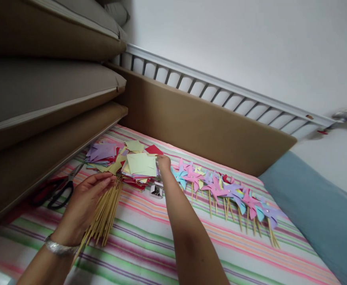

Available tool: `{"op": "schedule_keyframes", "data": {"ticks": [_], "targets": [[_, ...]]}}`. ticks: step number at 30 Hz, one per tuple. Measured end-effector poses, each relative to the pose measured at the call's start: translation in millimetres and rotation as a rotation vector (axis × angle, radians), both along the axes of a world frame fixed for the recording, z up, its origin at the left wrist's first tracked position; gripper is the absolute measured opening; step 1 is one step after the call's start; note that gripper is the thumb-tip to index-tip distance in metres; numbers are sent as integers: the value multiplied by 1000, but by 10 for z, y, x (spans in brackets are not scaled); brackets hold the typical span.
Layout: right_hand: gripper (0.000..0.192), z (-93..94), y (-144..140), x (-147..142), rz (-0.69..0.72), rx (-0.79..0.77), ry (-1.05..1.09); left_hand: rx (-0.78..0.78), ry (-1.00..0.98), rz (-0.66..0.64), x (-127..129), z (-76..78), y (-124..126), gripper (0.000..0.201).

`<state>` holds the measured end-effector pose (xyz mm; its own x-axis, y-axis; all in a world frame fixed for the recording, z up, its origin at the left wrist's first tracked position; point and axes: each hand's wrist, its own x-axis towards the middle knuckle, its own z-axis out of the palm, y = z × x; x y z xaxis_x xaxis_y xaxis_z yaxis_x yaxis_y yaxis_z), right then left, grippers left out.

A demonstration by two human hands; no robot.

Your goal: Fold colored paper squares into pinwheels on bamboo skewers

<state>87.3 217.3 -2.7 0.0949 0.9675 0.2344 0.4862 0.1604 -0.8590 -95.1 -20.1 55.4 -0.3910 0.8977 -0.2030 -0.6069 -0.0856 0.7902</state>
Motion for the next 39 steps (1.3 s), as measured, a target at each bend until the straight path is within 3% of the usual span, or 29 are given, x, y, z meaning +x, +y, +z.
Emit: {"op": "schedule_keyframes", "data": {"ticks": [5,10,15,23,27,39], "targets": [[21,315,-100,38,93,209,-193,-11,-3,10,-18,0,13,30],[25,693,-481,74,384,430,-388,-22,-25,6,-25,5,24,31],[25,671,-849,142,606,606,-702,-1,-20,2,-26,4,9,29],[55,488,-982,122,704,370,-946,12,-13,8,-25,9,12,27],[50,427,-919,102,704,287,-919,3,-18,-1,-24,15,22,27],[37,459,-1007,21,671,297,-878,6,31,-19,11,-26,32,27]]}}
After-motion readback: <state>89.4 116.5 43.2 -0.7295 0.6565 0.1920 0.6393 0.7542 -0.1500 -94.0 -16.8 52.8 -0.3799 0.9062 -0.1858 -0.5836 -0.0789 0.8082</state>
